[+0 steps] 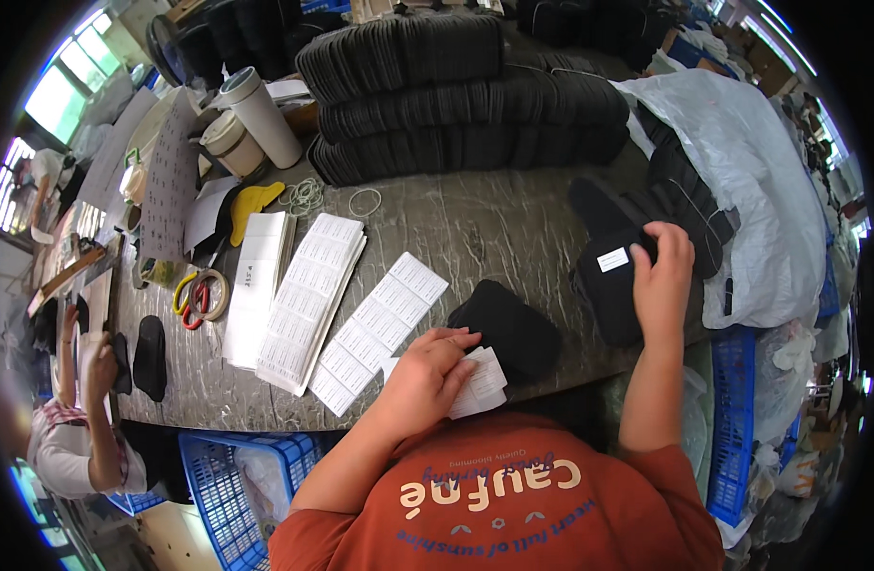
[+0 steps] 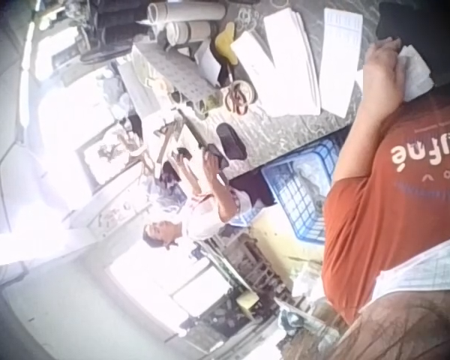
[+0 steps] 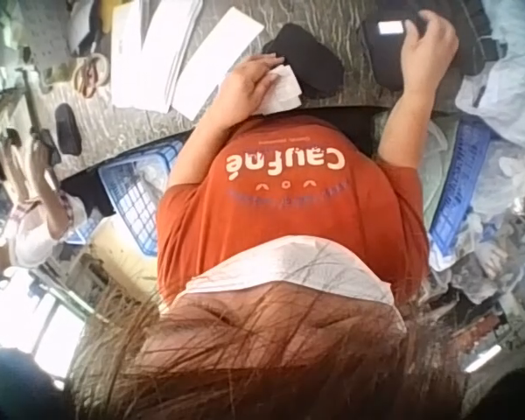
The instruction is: Applying small white adhesive labels to black shoe components.
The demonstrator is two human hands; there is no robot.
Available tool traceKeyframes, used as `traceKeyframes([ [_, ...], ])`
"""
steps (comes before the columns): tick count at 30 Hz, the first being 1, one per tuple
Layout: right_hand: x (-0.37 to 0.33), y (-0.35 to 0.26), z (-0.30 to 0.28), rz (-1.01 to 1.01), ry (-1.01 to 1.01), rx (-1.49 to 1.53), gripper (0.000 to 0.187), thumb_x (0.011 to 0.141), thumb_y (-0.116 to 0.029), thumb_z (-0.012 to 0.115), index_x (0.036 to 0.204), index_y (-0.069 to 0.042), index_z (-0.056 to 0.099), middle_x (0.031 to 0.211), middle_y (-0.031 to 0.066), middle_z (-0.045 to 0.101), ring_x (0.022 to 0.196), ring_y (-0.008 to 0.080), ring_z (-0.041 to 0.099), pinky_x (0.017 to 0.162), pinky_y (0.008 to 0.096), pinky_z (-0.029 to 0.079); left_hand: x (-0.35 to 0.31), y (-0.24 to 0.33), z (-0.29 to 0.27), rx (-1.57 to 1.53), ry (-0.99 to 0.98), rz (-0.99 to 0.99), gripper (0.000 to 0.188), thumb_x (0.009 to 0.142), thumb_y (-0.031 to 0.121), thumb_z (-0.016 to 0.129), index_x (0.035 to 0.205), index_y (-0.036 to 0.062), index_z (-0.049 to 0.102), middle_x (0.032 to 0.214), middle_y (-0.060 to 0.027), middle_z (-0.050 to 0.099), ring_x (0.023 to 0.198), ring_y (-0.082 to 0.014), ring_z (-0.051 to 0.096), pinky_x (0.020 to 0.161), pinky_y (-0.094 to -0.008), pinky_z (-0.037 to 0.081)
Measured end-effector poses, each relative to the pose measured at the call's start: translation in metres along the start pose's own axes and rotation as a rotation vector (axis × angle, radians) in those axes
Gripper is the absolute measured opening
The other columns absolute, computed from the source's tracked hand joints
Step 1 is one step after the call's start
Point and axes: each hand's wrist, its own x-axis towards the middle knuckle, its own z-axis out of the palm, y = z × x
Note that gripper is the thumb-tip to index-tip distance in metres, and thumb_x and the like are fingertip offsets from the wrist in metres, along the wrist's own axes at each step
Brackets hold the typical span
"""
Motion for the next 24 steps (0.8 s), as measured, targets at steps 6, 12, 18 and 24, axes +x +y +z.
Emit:
traceKeyframes([
  [6, -0.045, -0.094, -0.011, 0.039, -0.646, 0.884, 0.017, 0.075, -0.008, 0.073, 0.086, -0.005, 0.062, 0.092, 0.0096, 0.058, 0.094, 0.0300, 0.053, 0.086, 0.0376, 0.043, -0.003, 0.003, 0.003, -0.099, 0.218, -0.114, 0.011, 0.087, 0.005, 0.064, 0.080, -0.0031, 0.060, 0.095, -0.0194, 0.067, 0.093, -0.0361, 0.063, 0.080, -0.0406, 0.050],
  [12, -0.041, -0.106, -0.007, 0.131, -0.698, 1.047, 0.010, 0.080, 0.001, 0.065, 0.083, -0.001, 0.055, 0.080, 0.0100, 0.058, 0.076, 0.0264, 0.056, 0.070, 0.0340, 0.046, -0.005, 0.012, -0.002, 0.210, 0.231, -0.155, 0.010, 0.082, 0.005, 0.066, 0.079, -0.0026, 0.061, 0.090, -0.0166, 0.067, 0.093, -0.0354, 0.063, 0.080, -0.0430, 0.050],
  [18, -0.019, -0.093, 0.034, 0.289, -0.815, 1.011, 0.006, 0.085, -0.001, 0.061, 0.084, 0.001, 0.055, 0.070, 0.0121, 0.060, 0.065, 0.0184, 0.059, 0.061, 0.0317, 0.046, -0.008, 0.016, 0.008, 0.429, -0.053, 0.240, 0.013, 0.077, 0.006, 0.069, 0.077, -0.0003, 0.058, 0.112, -0.0170, 0.065, 0.110, -0.0341, 0.060, 0.092, -0.0445, 0.048],
  [24, -0.030, -0.094, 0.047, 0.272, -0.913, 0.998, 0.007, 0.085, -0.005, 0.062, 0.084, 0.001, 0.057, 0.070, 0.0129, 0.062, 0.064, 0.0217, 0.061, 0.060, 0.0337, 0.046, -0.009, 0.012, 0.012, 0.422, -0.084, 0.219, 0.014, 0.077, 0.006, 0.067, 0.079, -0.0024, 0.056, 0.119, -0.0191, 0.063, 0.114, -0.0345, 0.058, 0.095, -0.0443, 0.047],
])
